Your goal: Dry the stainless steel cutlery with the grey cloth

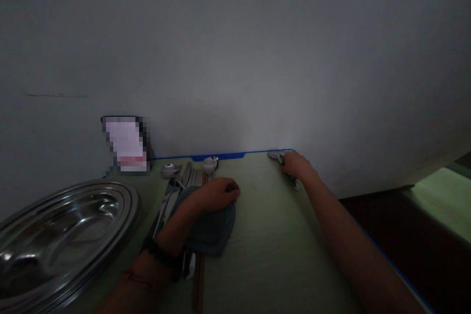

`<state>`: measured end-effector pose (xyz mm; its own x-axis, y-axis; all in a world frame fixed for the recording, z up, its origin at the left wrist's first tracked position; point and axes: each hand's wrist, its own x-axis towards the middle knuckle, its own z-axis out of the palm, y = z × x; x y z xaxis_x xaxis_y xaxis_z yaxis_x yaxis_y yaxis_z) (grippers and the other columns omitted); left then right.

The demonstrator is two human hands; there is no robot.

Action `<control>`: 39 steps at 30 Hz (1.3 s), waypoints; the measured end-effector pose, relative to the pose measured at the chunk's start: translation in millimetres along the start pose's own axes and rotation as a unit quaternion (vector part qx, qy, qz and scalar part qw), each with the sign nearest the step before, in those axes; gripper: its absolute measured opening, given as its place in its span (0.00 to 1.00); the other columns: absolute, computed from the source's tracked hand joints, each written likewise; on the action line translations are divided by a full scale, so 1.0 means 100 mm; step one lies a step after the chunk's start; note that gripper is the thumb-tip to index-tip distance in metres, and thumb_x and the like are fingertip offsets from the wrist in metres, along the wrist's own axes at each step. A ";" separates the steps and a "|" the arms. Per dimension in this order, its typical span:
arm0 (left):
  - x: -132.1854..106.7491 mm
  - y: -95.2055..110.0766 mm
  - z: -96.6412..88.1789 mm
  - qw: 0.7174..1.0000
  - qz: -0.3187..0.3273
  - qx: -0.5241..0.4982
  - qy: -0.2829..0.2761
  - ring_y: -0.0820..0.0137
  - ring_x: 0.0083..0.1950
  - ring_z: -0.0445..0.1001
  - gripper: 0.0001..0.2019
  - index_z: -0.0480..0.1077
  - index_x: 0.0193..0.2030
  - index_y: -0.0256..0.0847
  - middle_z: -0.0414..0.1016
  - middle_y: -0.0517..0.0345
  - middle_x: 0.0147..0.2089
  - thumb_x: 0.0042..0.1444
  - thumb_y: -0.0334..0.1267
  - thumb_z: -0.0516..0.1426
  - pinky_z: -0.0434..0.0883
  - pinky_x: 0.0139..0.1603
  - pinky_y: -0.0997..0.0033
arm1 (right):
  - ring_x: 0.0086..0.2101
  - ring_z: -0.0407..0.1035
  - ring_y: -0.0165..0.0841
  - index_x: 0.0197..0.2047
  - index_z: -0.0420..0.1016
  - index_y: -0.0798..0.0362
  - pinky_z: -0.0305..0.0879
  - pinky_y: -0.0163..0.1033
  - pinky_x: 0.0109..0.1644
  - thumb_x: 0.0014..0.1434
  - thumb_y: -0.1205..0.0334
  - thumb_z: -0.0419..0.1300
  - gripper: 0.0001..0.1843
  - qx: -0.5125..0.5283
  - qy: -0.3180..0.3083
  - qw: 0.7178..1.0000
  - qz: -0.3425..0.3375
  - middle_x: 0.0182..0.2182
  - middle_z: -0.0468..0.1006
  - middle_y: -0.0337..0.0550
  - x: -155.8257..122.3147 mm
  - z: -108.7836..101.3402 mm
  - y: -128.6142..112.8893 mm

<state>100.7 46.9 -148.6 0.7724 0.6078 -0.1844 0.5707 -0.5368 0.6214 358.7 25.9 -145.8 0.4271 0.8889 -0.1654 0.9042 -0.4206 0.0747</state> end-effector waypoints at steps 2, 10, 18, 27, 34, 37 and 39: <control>0.00 0.00 0.00 1.000 0.000 0.002 0.002 0.70 0.35 0.73 0.14 0.70 0.39 0.37 0.77 0.55 0.35 0.54 0.43 0.48 0.66 0.36 0.75 | 0.42 0.67 0.34 0.50 0.65 0.55 0.66 0.45 0.44 0.59 0.59 0.53 0.16 0.004 0.003 1.000 -0.001 0.47 0.69 0.47 0.00 0.00 -0.01; -0.04 0.05 -0.04 0.999 0.006 0.023 0.022 0.69 0.37 0.73 0.16 0.70 0.41 0.37 0.77 0.54 0.37 0.54 0.44 0.49 0.67 0.37 0.74 | 0.44 0.67 0.40 0.48 0.67 0.58 0.65 0.47 0.44 0.57 0.57 0.55 0.18 0.017 0.043 0.999 -0.008 0.47 0.69 0.53 -0.10 -0.11 -0.04; -0.54 0.10 -0.66 0.982 -0.044 0.101 0.155 0.66 0.39 0.71 0.17 0.68 0.43 0.35 0.74 0.50 0.40 0.56 0.43 0.46 0.65 0.40 0.69 | 0.40 0.69 0.33 0.51 0.67 0.50 0.62 0.34 0.44 0.52 0.52 0.58 0.23 0.098 0.007 0.946 -0.309 0.42 0.74 0.44 -0.68 -0.37 -0.53; -0.91 0.05 -0.71 0.954 -0.072 0.237 0.169 0.60 0.46 0.69 0.16 0.69 0.45 0.32 0.70 0.44 0.45 0.55 0.36 0.47 0.63 0.49 0.63 | 0.36 0.68 0.34 0.40 0.70 0.53 0.61 0.37 0.39 0.51 0.69 0.53 0.12 0.129 -0.001 0.863 -0.489 0.36 0.74 0.45 -1.12 0.04 -1.18; -1.13 0.10 -0.86 0.948 -0.092 0.248 0.178 0.62 0.53 0.65 0.17 0.64 0.51 0.32 0.67 0.44 0.51 0.58 0.35 0.44 0.60 0.54 0.65 | 0.32 0.64 0.30 0.34 0.65 0.55 0.60 0.33 0.35 0.52 0.67 0.49 0.07 0.212 0.158 0.877 -0.402 0.32 0.68 0.42 -0.99 -0.40 -0.88; -0.96 0.00 -0.75 0.951 -0.115 0.249 0.141 0.60 0.51 0.68 0.18 0.66 0.49 0.32 0.70 0.42 0.49 0.57 0.39 0.46 0.63 0.51 0.64 | 0.34 0.63 0.30 0.32 0.65 0.56 0.60 0.33 0.39 0.53 0.63 0.48 0.08 0.187 0.214 0.905 -0.317 0.36 0.66 0.46 -0.83 -0.40 -0.85; -0.80 -0.05 -0.58 0.950 -0.148 0.249 0.118 0.59 0.50 0.69 0.17 0.68 0.47 0.33 0.71 0.41 0.49 0.56 0.40 0.47 0.65 0.49 0.62 | 0.32 0.64 0.31 0.30 0.67 0.57 0.60 0.35 0.37 0.52 0.60 0.51 0.09 0.162 0.192 0.921 -0.298 0.34 0.67 0.47 -0.72 -0.25 -0.91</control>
<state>20.0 34.8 -92.6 0.5071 0.8579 -0.0833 0.8596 -0.4964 0.1209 245.4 4.8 -115.8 -0.1188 0.9518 0.2829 0.9565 0.1862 -0.2247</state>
